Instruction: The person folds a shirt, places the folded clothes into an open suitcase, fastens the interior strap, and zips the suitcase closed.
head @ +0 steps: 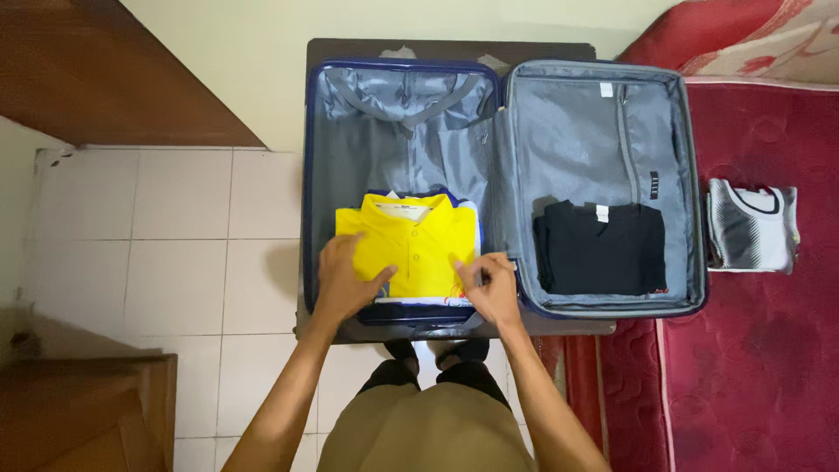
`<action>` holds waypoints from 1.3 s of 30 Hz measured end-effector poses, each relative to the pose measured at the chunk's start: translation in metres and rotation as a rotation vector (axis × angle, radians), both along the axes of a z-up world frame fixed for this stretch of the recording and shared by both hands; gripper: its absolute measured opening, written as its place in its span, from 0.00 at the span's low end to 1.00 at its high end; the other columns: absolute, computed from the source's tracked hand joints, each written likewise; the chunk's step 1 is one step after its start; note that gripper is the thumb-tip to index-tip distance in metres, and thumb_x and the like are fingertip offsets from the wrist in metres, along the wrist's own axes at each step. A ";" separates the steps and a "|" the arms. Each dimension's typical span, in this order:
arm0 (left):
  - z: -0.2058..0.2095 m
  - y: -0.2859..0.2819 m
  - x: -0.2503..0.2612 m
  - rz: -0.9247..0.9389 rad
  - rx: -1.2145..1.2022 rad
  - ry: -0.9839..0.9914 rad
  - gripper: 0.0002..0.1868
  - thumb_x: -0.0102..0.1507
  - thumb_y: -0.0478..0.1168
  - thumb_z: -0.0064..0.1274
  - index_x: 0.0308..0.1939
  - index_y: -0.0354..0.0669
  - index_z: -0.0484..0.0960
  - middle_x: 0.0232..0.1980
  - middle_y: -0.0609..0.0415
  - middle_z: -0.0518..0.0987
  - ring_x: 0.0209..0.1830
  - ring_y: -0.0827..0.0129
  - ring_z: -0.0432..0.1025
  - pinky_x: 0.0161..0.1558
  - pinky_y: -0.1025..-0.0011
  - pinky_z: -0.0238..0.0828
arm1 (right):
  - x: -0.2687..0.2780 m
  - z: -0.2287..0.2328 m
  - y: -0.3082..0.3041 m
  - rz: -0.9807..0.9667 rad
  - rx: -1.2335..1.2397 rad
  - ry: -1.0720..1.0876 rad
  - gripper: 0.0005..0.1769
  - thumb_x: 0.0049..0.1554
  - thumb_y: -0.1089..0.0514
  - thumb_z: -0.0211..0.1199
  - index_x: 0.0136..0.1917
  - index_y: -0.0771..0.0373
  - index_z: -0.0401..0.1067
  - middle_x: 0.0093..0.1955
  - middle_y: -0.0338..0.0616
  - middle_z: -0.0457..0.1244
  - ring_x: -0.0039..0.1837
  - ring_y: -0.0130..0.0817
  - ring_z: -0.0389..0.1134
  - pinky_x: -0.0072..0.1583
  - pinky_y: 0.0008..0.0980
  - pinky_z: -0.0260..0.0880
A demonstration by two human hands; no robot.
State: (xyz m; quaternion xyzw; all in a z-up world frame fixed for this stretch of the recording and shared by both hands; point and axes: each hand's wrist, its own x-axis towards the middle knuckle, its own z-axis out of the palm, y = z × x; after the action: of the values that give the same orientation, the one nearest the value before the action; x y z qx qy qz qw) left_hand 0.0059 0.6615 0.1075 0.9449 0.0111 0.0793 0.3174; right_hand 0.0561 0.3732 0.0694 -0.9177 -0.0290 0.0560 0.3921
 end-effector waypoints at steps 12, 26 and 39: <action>-0.036 0.011 0.011 0.163 -0.260 0.595 0.89 0.33 0.58 0.81 0.79 0.54 0.25 0.80 0.32 0.38 0.80 0.38 0.41 0.74 0.48 0.46 | 0.015 -0.005 0.024 0.124 0.088 0.344 0.80 0.41 0.43 0.82 0.81 0.61 0.22 0.80 0.66 0.44 0.81 0.59 0.46 0.77 0.46 0.49; -0.040 0.015 0.012 0.164 -0.293 0.581 0.90 0.31 0.60 0.80 0.80 0.57 0.26 0.80 0.36 0.53 0.79 0.36 0.47 0.73 0.46 0.49 | 0.020 -0.011 0.025 0.122 0.425 0.372 0.80 0.40 0.52 0.83 0.80 0.61 0.20 0.77 0.61 0.50 0.79 0.47 0.52 0.76 0.40 0.54; 0.014 -0.013 0.002 0.191 -0.107 0.042 0.63 0.49 0.52 0.73 0.79 0.42 0.49 0.74 0.36 0.60 0.74 0.40 0.53 0.71 0.48 0.50 | 0.001 0.032 -0.017 -0.289 0.268 -0.179 0.12 0.61 0.57 0.67 0.53 0.67 0.79 0.41 0.48 0.73 0.42 0.26 0.73 0.46 0.26 0.73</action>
State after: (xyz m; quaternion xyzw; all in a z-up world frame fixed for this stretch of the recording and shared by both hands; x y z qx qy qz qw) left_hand 0.0077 0.6487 0.1212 0.9228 0.1117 0.0887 0.3580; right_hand 0.0571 0.3565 0.1010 -0.8534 0.0609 -0.0866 0.5104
